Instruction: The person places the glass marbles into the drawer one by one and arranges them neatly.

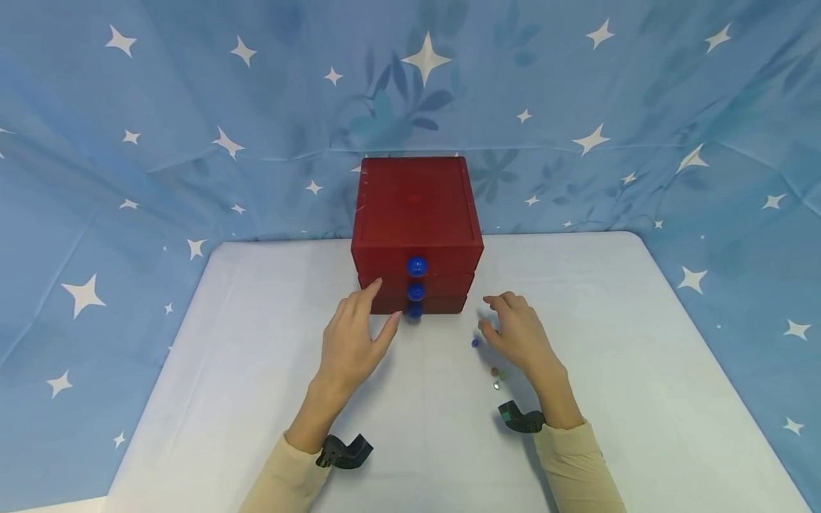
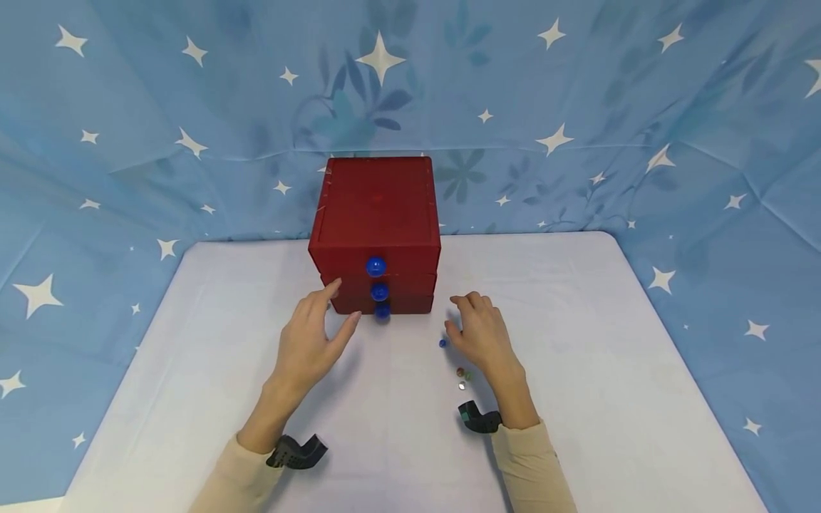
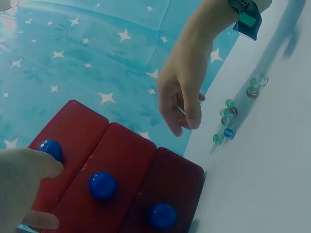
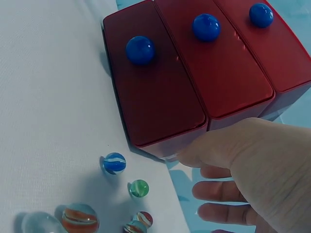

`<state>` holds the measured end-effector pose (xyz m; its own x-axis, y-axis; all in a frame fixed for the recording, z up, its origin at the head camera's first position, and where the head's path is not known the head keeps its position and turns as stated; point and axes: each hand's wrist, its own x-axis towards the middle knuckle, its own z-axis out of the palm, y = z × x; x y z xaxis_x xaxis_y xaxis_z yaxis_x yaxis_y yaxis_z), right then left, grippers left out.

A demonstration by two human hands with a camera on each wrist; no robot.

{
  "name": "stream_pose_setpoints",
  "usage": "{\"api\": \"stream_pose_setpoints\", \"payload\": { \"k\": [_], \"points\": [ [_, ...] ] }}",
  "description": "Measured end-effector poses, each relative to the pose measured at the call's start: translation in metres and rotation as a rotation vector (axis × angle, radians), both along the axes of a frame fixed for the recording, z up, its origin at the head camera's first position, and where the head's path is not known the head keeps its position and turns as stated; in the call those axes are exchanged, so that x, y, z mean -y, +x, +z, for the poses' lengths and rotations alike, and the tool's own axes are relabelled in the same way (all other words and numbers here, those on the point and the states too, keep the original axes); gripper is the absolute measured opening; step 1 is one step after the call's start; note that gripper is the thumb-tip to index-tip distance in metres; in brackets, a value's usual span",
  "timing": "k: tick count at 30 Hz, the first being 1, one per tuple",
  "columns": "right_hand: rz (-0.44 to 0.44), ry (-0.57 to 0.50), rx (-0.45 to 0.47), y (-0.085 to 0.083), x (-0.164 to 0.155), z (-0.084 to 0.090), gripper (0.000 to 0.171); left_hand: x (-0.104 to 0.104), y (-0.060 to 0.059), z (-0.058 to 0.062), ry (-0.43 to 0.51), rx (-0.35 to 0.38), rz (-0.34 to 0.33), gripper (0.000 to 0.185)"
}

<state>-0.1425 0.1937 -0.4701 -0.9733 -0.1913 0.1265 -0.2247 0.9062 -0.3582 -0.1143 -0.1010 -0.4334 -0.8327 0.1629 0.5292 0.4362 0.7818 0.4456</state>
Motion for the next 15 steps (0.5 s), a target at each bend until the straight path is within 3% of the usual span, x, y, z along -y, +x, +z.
{"api": "stream_pose_setpoints", "payload": {
  "k": [6, 15],
  "points": [
    [0.007, -0.024, -0.033, 0.000, -0.001, 0.000, 0.042, -0.008, -0.006, 0.003, 0.040, -0.062, -0.041, 0.056],
    [-0.033, -0.097, -0.102, 0.003, 0.005, 0.014, 0.039, -0.022, -0.016, 0.009, 0.102, -0.163, -0.096, 0.052]
  ]
}}
